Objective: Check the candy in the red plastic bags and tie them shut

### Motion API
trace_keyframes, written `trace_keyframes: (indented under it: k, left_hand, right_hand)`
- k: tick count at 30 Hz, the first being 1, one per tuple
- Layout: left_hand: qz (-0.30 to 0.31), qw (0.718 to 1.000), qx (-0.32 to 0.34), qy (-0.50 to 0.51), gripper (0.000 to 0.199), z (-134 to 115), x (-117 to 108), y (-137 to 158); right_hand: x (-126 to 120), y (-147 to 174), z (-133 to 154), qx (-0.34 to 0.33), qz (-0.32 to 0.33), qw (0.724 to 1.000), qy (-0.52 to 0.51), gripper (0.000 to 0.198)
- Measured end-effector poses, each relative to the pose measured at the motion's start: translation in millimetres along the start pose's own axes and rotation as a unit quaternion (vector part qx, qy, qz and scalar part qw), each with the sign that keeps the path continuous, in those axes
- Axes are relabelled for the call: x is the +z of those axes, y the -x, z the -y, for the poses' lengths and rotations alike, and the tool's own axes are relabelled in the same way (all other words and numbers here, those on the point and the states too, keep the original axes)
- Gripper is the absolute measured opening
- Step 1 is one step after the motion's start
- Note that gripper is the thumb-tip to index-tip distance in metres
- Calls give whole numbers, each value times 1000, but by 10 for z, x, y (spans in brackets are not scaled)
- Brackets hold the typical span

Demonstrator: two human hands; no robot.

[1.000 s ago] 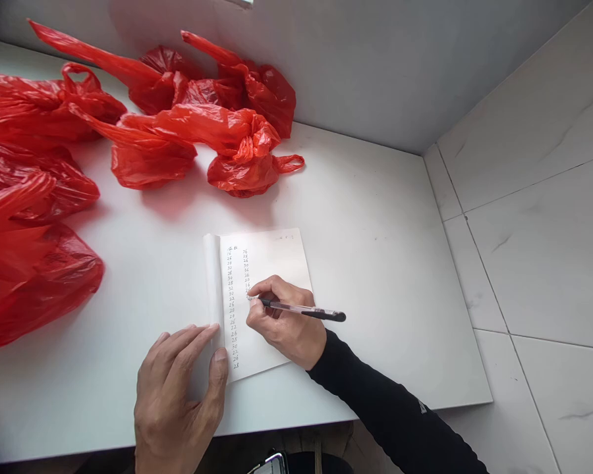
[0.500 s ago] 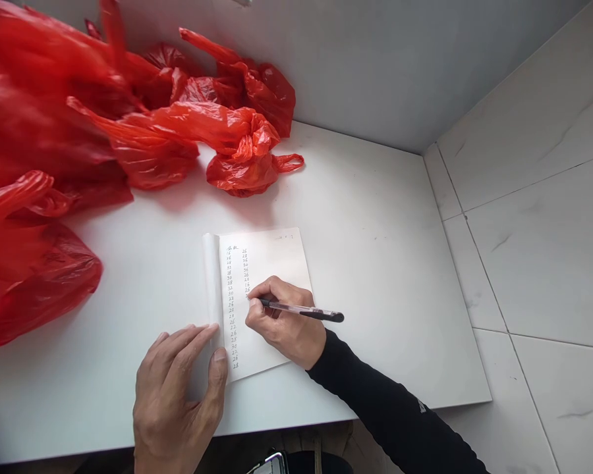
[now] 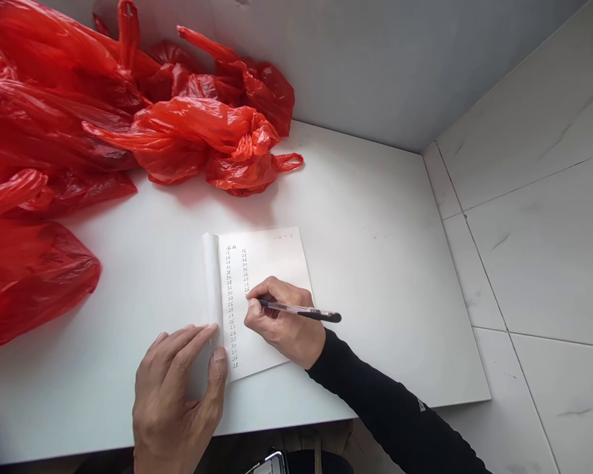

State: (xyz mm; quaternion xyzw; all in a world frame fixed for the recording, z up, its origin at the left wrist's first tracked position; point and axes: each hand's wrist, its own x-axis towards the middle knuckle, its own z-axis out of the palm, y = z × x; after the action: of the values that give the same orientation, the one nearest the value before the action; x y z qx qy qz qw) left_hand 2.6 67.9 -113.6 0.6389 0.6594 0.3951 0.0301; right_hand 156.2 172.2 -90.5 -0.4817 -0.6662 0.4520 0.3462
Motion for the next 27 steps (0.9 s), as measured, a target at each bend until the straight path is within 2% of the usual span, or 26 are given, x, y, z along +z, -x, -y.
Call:
trace_keyframes:
  k: [27]
  left_hand:
    - [8, 1000, -5, -4, 42, -3, -2, -1]
  right_hand:
    - [-5, -3, -5, 6, 6, 1000, 14, 12]
